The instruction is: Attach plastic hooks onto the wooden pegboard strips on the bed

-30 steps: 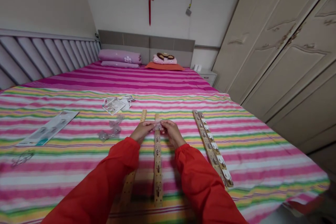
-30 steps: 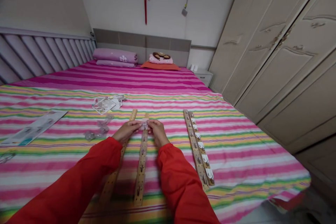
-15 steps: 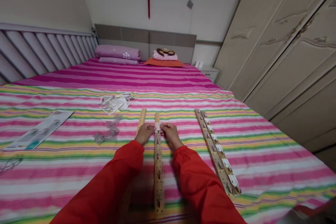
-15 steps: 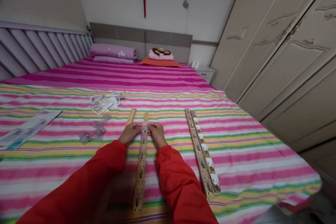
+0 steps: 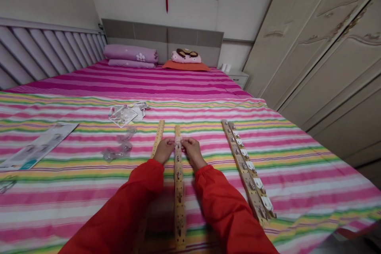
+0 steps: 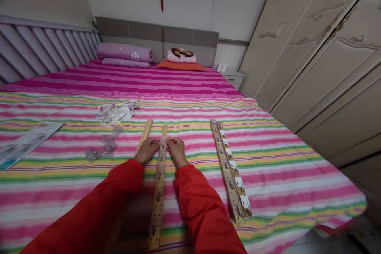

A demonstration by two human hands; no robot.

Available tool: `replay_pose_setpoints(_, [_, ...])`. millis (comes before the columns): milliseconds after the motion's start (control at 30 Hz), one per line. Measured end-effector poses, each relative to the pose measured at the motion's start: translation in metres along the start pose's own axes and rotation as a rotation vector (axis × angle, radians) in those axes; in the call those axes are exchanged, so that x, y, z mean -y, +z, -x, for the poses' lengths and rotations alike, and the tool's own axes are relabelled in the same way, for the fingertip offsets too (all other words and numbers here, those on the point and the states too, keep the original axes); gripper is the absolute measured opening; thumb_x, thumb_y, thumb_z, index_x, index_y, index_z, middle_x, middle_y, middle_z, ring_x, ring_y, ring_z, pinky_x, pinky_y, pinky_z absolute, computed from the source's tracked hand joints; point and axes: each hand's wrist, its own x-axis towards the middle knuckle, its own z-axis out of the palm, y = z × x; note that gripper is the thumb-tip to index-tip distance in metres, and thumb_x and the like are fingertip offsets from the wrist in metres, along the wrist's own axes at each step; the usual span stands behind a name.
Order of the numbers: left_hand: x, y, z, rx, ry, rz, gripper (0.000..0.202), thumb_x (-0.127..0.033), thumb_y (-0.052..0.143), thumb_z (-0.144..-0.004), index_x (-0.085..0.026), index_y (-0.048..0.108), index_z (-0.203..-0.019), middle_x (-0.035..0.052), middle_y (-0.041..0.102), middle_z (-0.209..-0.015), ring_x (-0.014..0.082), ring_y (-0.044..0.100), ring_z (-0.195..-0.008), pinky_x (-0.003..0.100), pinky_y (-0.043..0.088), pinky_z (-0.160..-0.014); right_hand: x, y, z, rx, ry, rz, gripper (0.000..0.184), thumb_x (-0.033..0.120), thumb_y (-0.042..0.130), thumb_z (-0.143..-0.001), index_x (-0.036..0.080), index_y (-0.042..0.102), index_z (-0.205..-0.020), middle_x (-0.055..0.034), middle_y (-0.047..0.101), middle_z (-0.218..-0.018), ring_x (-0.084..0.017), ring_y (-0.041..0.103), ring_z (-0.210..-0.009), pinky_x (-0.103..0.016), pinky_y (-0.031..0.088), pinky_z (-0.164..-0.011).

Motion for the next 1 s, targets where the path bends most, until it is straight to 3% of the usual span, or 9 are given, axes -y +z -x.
replay_pose_setpoints(200, [-0.001,0.003,0.004,-0.047,-0.002,-0.034,0.019,-0.019,0.067,-0.06,-0.012,0.066,-0.078,0.0005,0.064,-0.065,0.0154,0.06,-0.066,0.027,0.047,-0.066,-0.004,-0.001,-0.001,-0.005,-0.012,0.013,0.014,0.027,0.07,-0.055,0.018,0.064,-0.063,0.0045,0.057,-0.048,-0.01,0.047,-0.043,-0.022,0.037,-0.043])
replay_pose_setpoints(333, [0.003,0.003,0.005,-0.102,-0.009,-0.057,0.043,-0.016,0.068,-0.061,-0.01,0.065,-0.103,-0.0034,0.058,-0.065,0.0112,0.056,-0.06,0.023,0.044,-0.059,-0.01,-0.002,-0.003,0.0,-0.037,0.01,0.014,0.027,0.069,-0.056,0.018,0.064,-0.065,0.0052,0.056,-0.049,-0.01,0.047,-0.044,-0.023,0.038,-0.045])
replay_pose_setpoints(433, [0.008,0.001,0.005,-0.045,0.026,-0.061,0.056,-0.018,0.066,-0.064,-0.013,0.061,-0.119,-0.0045,0.056,-0.066,0.0104,0.055,-0.06,0.022,0.044,-0.059,-0.016,-0.003,-0.004,0.0,-0.067,0.016,0.018,0.028,0.068,-0.058,0.018,0.067,-0.074,0.0057,0.057,-0.051,-0.01,0.048,-0.046,-0.023,0.039,-0.047])
replay_pose_setpoints(567, [0.013,-0.001,0.002,-0.009,0.022,-0.087,0.046,-0.019,0.064,-0.065,-0.013,0.067,-0.111,0.0004,0.064,-0.076,0.0142,0.059,-0.073,0.026,0.047,-0.07,-0.02,-0.005,-0.004,0.016,-0.154,0.114,0.03,0.029,0.066,-0.065,0.021,0.071,-0.093,0.0026,0.063,-0.064,-0.016,0.056,-0.061,-0.027,0.046,-0.058])
replay_pose_setpoints(733, [0.012,-0.002,-0.001,0.035,0.066,-0.164,0.034,-0.018,0.062,-0.064,-0.015,0.074,-0.096,0.0006,0.067,-0.07,0.0193,0.061,-0.081,0.03,0.048,-0.078,-0.018,-0.008,0.001,0.033,-0.336,0.367,0.023,0.023,0.059,-0.074,0.025,0.075,-0.091,-0.0037,0.068,-0.087,-0.021,0.058,-0.087,-0.034,0.045,-0.087])
replay_pose_setpoints(1000, [0.017,-0.001,-0.008,0.095,0.056,-0.173,0.035,-0.018,0.06,-0.065,-0.015,0.074,-0.096,-0.0003,0.07,-0.067,0.0221,0.062,-0.085,0.033,0.049,-0.079,-0.023,-0.008,-0.006,0.051,-0.307,0.484,0.028,0.021,0.057,-0.075,0.027,0.076,-0.095,-0.0035,0.064,-0.078,-0.021,0.056,-0.081,-0.034,0.045,-0.084])
